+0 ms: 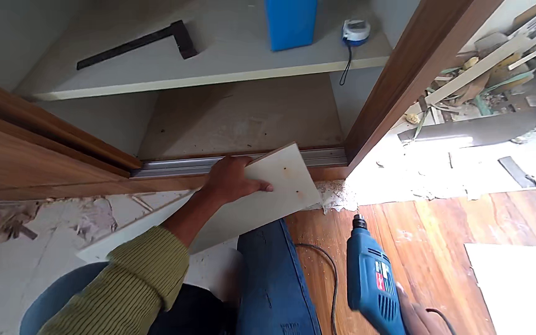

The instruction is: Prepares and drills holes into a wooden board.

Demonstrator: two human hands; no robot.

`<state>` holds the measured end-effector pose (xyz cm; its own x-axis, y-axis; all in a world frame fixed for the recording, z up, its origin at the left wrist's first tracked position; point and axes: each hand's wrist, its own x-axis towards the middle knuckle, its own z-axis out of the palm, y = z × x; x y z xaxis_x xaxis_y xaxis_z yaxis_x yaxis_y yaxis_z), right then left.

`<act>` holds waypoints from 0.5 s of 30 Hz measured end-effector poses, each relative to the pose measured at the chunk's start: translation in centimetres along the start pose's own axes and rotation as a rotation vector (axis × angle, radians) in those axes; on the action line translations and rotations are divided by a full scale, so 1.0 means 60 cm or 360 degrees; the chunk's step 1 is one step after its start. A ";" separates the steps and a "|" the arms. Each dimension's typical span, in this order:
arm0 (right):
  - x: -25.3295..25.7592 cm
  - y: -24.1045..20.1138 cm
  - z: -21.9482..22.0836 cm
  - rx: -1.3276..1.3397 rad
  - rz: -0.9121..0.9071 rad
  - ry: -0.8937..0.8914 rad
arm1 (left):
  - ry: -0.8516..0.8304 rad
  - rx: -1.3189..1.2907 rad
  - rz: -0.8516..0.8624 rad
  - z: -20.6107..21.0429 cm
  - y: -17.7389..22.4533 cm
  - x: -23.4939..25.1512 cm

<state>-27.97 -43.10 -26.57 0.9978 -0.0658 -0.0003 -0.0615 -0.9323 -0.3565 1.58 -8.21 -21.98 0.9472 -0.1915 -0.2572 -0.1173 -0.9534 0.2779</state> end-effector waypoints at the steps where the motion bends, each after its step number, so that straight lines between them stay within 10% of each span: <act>1: 0.014 0.028 0.029 -0.0097 -0.0022 0.0056 | 0.0087 -0.0107 0.0021 -0.005 -0.015 -0.015; 15: 0.122 0.295 0.274 -0.0636 0.0228 0.0015 | 0.1470 -0.1111 0.0294 -0.262 -0.231 -0.163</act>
